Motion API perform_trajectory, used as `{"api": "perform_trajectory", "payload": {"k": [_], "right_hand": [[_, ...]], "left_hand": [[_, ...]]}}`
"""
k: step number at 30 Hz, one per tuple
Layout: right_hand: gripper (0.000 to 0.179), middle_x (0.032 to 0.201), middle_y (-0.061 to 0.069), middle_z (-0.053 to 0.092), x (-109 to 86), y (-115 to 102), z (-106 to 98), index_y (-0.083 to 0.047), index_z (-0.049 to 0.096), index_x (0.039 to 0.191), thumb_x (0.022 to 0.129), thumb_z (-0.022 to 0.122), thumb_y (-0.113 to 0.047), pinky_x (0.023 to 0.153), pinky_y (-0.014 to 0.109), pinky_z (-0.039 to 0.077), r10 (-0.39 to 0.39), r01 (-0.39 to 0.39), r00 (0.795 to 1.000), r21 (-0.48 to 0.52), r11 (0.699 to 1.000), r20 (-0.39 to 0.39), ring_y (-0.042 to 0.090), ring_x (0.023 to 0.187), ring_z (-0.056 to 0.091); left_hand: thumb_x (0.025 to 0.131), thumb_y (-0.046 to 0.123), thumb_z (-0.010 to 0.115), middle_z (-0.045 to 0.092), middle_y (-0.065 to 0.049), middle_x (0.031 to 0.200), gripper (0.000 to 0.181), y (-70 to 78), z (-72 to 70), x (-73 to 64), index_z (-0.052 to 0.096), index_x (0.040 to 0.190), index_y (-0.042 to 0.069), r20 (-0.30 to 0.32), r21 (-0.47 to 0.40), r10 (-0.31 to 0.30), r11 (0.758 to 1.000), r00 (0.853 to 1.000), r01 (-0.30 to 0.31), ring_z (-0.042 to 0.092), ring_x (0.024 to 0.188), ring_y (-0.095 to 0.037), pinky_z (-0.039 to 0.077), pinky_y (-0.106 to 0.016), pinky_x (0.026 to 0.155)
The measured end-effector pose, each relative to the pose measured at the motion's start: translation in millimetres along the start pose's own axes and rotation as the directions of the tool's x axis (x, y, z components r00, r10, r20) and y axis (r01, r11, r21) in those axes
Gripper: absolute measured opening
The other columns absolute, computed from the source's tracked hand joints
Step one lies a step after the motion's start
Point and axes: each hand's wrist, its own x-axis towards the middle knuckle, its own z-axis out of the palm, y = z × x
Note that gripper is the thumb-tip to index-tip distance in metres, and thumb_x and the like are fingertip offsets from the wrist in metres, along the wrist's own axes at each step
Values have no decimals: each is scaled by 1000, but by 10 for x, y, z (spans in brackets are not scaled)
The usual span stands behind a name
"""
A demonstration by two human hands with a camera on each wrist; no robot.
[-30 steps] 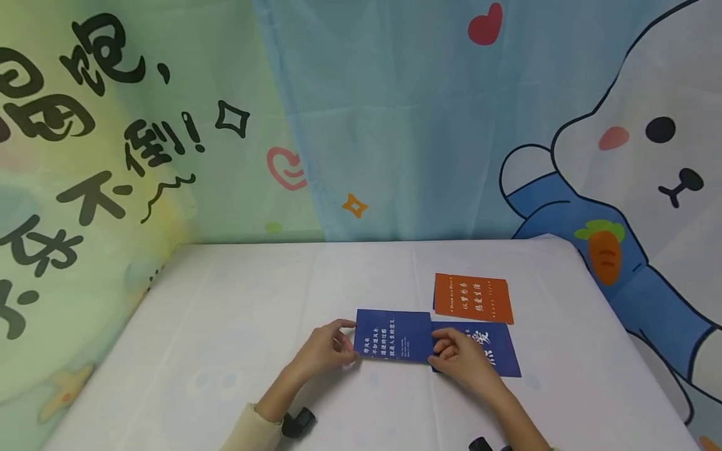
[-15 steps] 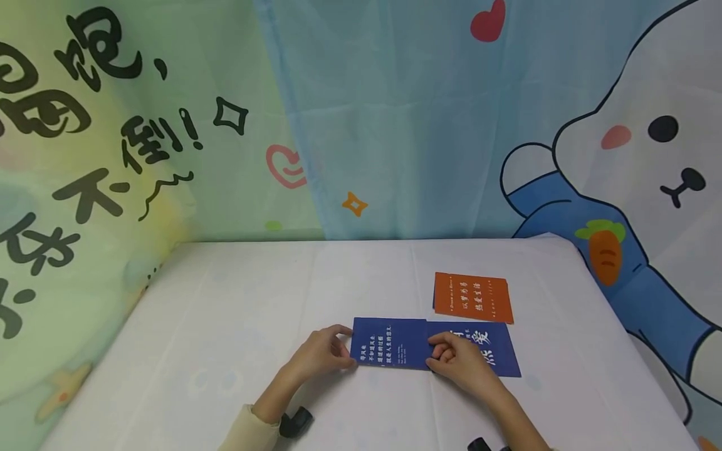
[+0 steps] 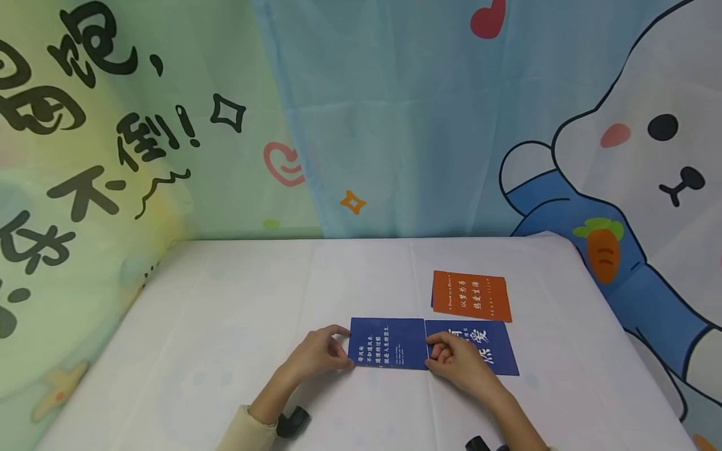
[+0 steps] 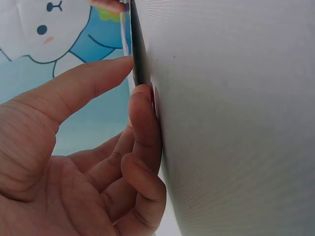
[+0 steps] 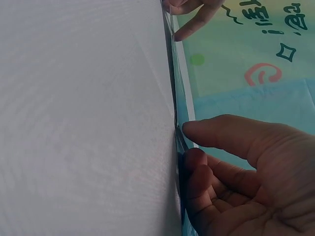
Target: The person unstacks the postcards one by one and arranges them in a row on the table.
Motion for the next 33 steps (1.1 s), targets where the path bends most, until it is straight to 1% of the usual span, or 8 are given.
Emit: {"api": "perform_trajectory", "payload": {"k": [7, 11, 16, 20, 24, 27, 30, 33], "right_hand": [[39, 80, 4, 54, 9, 24, 1, 10, 62, 114, 80, 75, -2, 60, 20, 43, -10, 10, 1000, 9, 1000, 7, 10, 69, 48], [39, 80, 4, 54, 10, 31, 4, 9, 62, 114, 80, 75, -3, 60, 20, 43, -8, 8, 1000, 16, 1000, 9, 10, 69, 48], [37, 80, 3, 55, 1, 20, 4, 7, 63, 113, 81, 76, -5, 61, 20, 44, -11, 11, 1000, -1, 1000, -2, 10, 69, 48], [33, 80, 2, 56, -3, 4, -2, 6, 64, 111, 82, 75, -5, 60, 20, 44, -37, 37, 999, -19, 999, -13, 8, 69, 48], [29, 80, 2, 56, -5, 4, -13, 4, 66, 109, 83, 74, -6, 60, 20, 44, -64, 64, 998, -20, 998, -19, 7, 68, 47], [28, 80, 2, 57, -7, 9, -25, 4, 66, 108, 84, 74, -6, 60, 20, 44, -82, 82, 996, -16, 997, -28, 6, 68, 47], [27, 80, 2, 58, -5, 11, -40, 4, 67, 108, 84, 73, -5, 59, 20, 45, -92, 91, 995, -25, 996, -43, 6, 67, 48], [25, 80, 1, 59, -2, 16, -56, 4, 67, 107, 85, 73, -5, 60, 20, 46, -91, 88, 994, -36, 995, -64, 6, 68, 50]], "left_hand": [[77, 13, 81, 62, 6, 69, 52, 21, -13, -11, 60, 123, 0, -6, 2, -24, 1000, 1000, 24, 52, 61, -7, 40, -23, 56], [79, 15, 79, 63, 5, 70, 49, 24, -19, -15, 61, 122, 0, -9, -2, -35, 999, 999, 35, 52, 60, -7, 40, -24, 55], [83, 20, 77, 64, 4, 70, 45, 13, -19, -4, 62, 121, 0, -23, -12, -36, 999, 999, 36, 54, 58, -7, 41, -23, 53], [84, 22, 75, 62, 5, 71, 43, 5, -22, 3, 62, 118, 1, -61, 2, -20, 1000, 998, 20, 52, 59, -7, 40, -23, 52], [85, 23, 74, 63, 6, 74, 40, 19, -21, 19, 61, 117, 2, -104, -19, 1, 1000, 995, -3, 53, 60, -6, 42, -23, 53], [86, 23, 73, 65, 5, 77, 39, 44, -22, 36, 61, 116, 2, -131, -53, 32, 998, 991, -40, 57, 62, -6, 44, -23, 55], [86, 23, 73, 65, 3, 80, 39, 72, -18, 54, 61, 116, 2, -154, -59, 65, 995, 986, -75, 60, 67, -6, 45, -23, 57], [87, 23, 72, 64, 4, 81, 39, 93, -10, 73, 60, 118, 3, -169, -53, 81, 994, 982, -91, 59, 70, -6, 45, -22, 58]]}}
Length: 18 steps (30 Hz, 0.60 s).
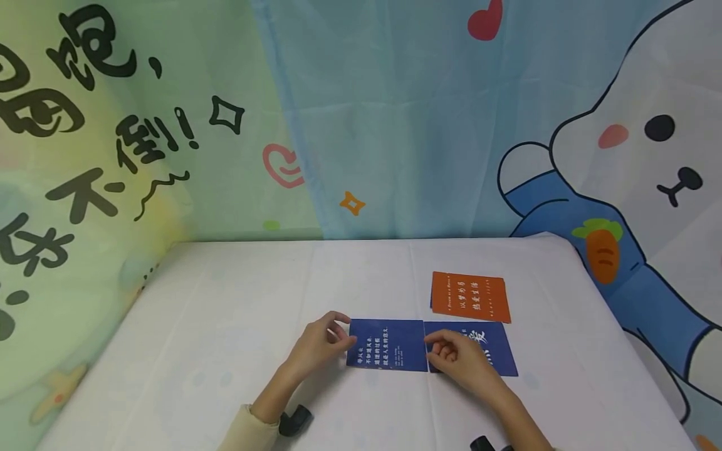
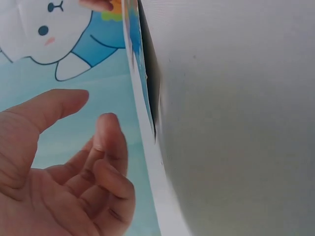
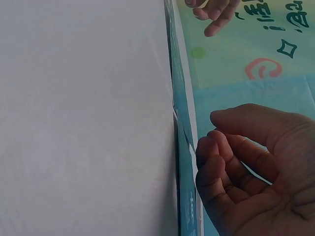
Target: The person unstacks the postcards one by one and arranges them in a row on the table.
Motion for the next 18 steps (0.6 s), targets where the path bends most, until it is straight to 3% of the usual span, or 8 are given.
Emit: {"api": "perform_trajectory", "payload": {"k": [11, 18], "right_hand": [[22, 86, 2, 62, -31, 118, -180, 0, 68, 109, 88, 70, -8, 65, 19, 49, 8, -15, 991, -54, 998, -130, 5, 73, 53], [22, 89, 4, 64, -34, 196, -305, -1, 68, 109, 89, 69, -7, 67, 17, 49, 9, -28, 983, -99, 995, -184, 5, 76, 54]], "left_hand": [[88, 17, 71, 62, 3, 83, 38, 119, 98, 102, 60, 122, 3, -79, -45, 116, 992, 990, -120, 56, 70, -6, 45, -21, 59], [88, 16, 70, 64, 2, 84, 37, 198, 213, 140, 60, 122, 5, -52, -64, 145, 987, 988, -148, 53, 66, -2, 44, -20, 57]]}}
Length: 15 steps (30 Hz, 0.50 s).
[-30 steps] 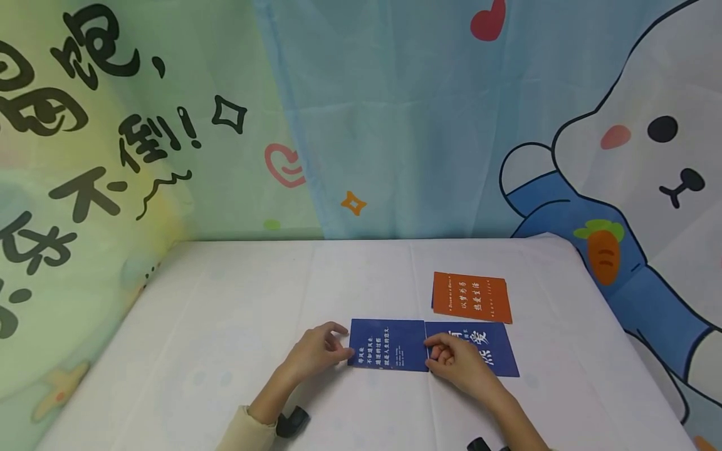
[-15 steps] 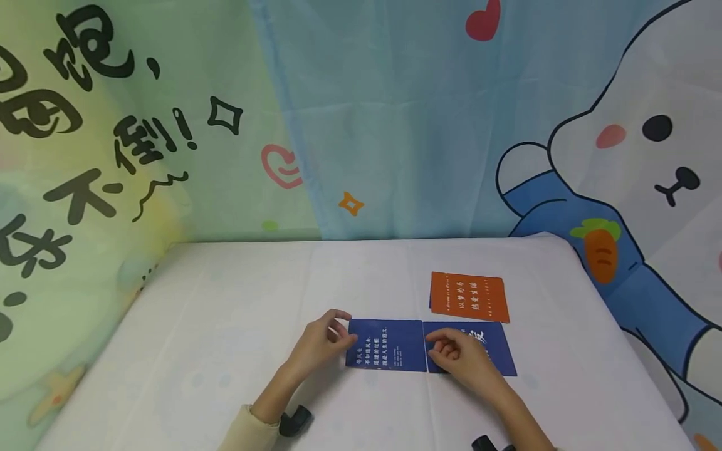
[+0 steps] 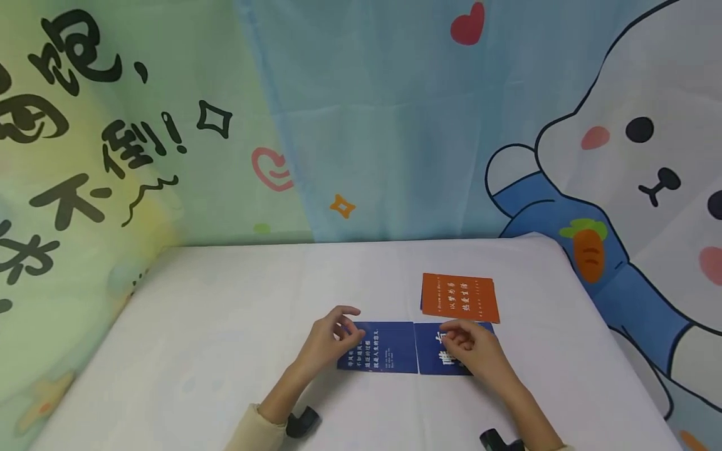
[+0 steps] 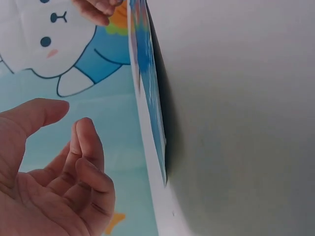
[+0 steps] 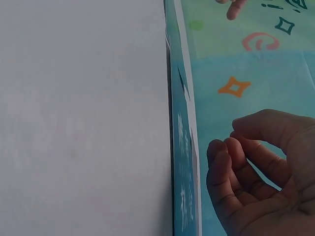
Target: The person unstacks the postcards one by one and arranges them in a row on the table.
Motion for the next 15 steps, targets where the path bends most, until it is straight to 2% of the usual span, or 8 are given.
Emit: {"api": "perform_trajectory", "payload": {"k": [5, 15], "right_hand": [[24, 93, 7, 65, -20, 54, -79, 1, 67, 112, 90, 68, -10, 69, 16, 49, 27, -27, 1000, 2, 1000, -8, 6, 78, 55], [25, 95, 9, 65, -21, 198, -191, 2, 66, 112, 90, 68, -10, 68, 15, 48, 1, -1, 998, 2, 1000, -57, 1, 77, 54]], "left_hand": [[88, 16, 70, 64, 1, 85, 37, 37, 79, 16, 60, 122, 4, 23, -15, -9, 1000, 1000, 9, 53, 66, -2, 44, -20, 57], [88, 18, 71, 63, 0, 90, 39, 136, 275, 104, 60, 123, 3, 64, -61, 0, 998, 998, 4, 53, 69, -2, 44, -19, 58]]}}
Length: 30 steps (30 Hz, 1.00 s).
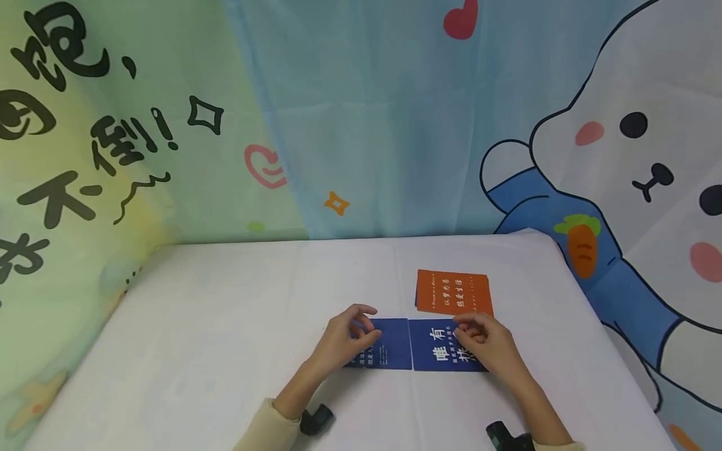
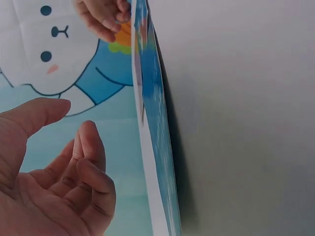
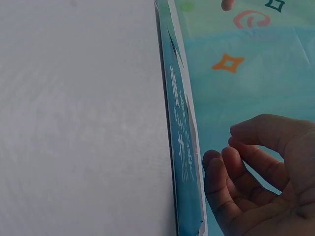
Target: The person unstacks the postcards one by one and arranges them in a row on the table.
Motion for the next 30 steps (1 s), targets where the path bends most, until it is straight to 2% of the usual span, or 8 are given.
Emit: {"api": "perform_trajectory", "payload": {"k": [6, 13, 18, 24, 27, 30], "right_hand": [[26, 98, 12, 65, 28, 45, -30, 2, 66, 113, 90, 69, -10, 68, 14, 46, -2, 2, 999, -21, 1000, -35, -3, 79, 52], [28, 105, 17, 63, 46, 100, -99, 2, 66, 114, 90, 69, -11, 69, 8, 43, 44, -47, 997, -46, 998, -70, -4, 82, 48], [28, 108, 19, 63, 100, 152, -153, 2, 65, 115, 92, 67, -14, 70, 5, 42, 39, -43, 995, -41, 998, -94, -12, 83, 44], [29, 108, 22, 62, 149, 224, -190, 5, 64, 116, 93, 66, -13, 70, 5, 42, 27, -29, 994, -14, 999, -110, -14, 84, 43], [29, 110, 23, 61, 174, 255, -204, 5, 64, 116, 93, 66, -14, 70, 6, 41, 37, -38, 993, -8, 999, -113, -9, 87, 46], [32, 115, 24, 57, 199, 269, -210, 6, 63, 118, 93, 66, -15, 70, 5, 39, 70, -71, 991, -6, 997, -116, 10, 94, 53]], "left_hand": [[88, 17, 71, 63, -2, 93, 38, 49, 80, 69, 61, 123, 3, 18, -5, -6, 1000, 1000, 6, 53, 71, -2, 45, -18, 60], [89, 21, 72, 61, -2, 95, 41, 113, 180, 134, 60, 124, 4, 64, 24, -3, 1000, 998, 1, 53, 76, -1, 45, -17, 62], [88, 22, 72, 61, -2, 96, 42, 166, 253, 243, 60, 125, 5, 78, 37, 13, 999, 997, -16, 56, 79, -3, 46, -16, 65], [89, 25, 72, 60, -2, 99, 44, 208, 343, 358, 59, 127, 8, 110, 68, -5, 998, 994, -3, 55, 82, -2, 46, -15, 70], [89, 25, 73, 59, -2, 99, 45, 220, 383, 398, 58, 127, 7, 127, 74, -19, 997, 992, 10, 54, 81, -1, 46, -15, 69], [88, 25, 73, 58, -1, 98, 46, 222, 408, 440, 58, 128, 7, 141, 86, -36, 996, 989, 24, 52, 79, -1, 46, -15, 68]]}}
